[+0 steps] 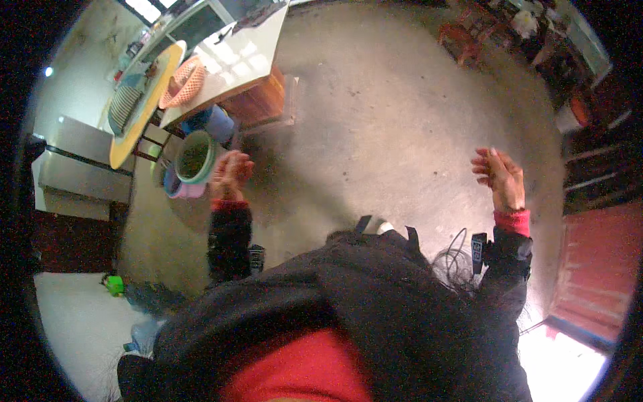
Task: The person ladles soup from a wok into a bowl, then transfers stir-fried food from a plate into the wok. They carry a bowl of greens to a table, uncover the table, and place the soup bowl on the dining table.
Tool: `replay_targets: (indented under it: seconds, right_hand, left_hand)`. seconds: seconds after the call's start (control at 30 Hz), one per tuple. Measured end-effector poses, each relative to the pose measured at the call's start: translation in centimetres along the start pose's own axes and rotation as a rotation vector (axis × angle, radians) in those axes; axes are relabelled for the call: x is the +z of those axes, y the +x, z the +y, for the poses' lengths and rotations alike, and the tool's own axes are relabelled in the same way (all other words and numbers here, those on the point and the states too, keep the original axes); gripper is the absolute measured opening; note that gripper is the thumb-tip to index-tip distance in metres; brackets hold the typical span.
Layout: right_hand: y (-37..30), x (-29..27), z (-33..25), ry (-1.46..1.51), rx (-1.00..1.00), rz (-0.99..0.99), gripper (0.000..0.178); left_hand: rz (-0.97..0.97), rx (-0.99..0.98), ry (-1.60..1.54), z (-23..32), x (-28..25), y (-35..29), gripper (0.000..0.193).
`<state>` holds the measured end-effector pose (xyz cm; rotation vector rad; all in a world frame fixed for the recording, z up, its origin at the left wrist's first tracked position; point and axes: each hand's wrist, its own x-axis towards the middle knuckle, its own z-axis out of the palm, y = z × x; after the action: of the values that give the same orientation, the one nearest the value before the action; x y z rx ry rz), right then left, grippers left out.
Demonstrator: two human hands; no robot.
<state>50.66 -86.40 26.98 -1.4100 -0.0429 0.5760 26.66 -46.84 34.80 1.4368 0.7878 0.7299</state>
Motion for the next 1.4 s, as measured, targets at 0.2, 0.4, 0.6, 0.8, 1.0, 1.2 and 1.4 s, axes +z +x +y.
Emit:
replay_targets:
  seconds: [0.2, 0.4, 0.6, 0.8, 1.0, 1.2, 1.4]
  right_hand:
    - [7.2, 4.0, -8.6, -0.142, -0.482, -0.204, 0.034]
    - [14.8, 3.6, -16.0, -0.305, -0.817, -0.415, 0.057]
    - [22.3, 3.3, -18.4, -0.391, -0.634, -0.432, 0.07]
    - [30.7, 4.1, -18.6, -0.305, -0.612, -0.591, 0.075]
    - [41.3, 6.4, -19.3, -0.441, -0.708, -0.678, 0.072]
    - [51.7, 9.5, -20.0, -0.467, -0.627, -0.61, 0.065]
    - [59.6, 12.6, -17.8, -0.48, -0.405, -0.927, 0.052]
  left_hand:
    - [0.309, 0.533, 0.457, 7.1, 0.8, 3.8, 0.027]
    - [0.307, 0.728, 0.261, 9.6, 4.5, 8.4, 0.042]
    - [0.025, 0.83, 0.252, 10.5, 9.9, 16.2, 0.047]
    - [-0.156, 0.616, 0.326, 7.3, 13.4, 20.9, 0.043]
    - [0.091, 0.622, 0.281, 5.2, 16.9, 26.4, 0.039]
    - [0.235, 0.538, 0.571, 6.7, 15.9, 30.6, 0.032]
    - [0.724, -0.128, 0.599, 4.8, 5.6, 28.9, 0.027]
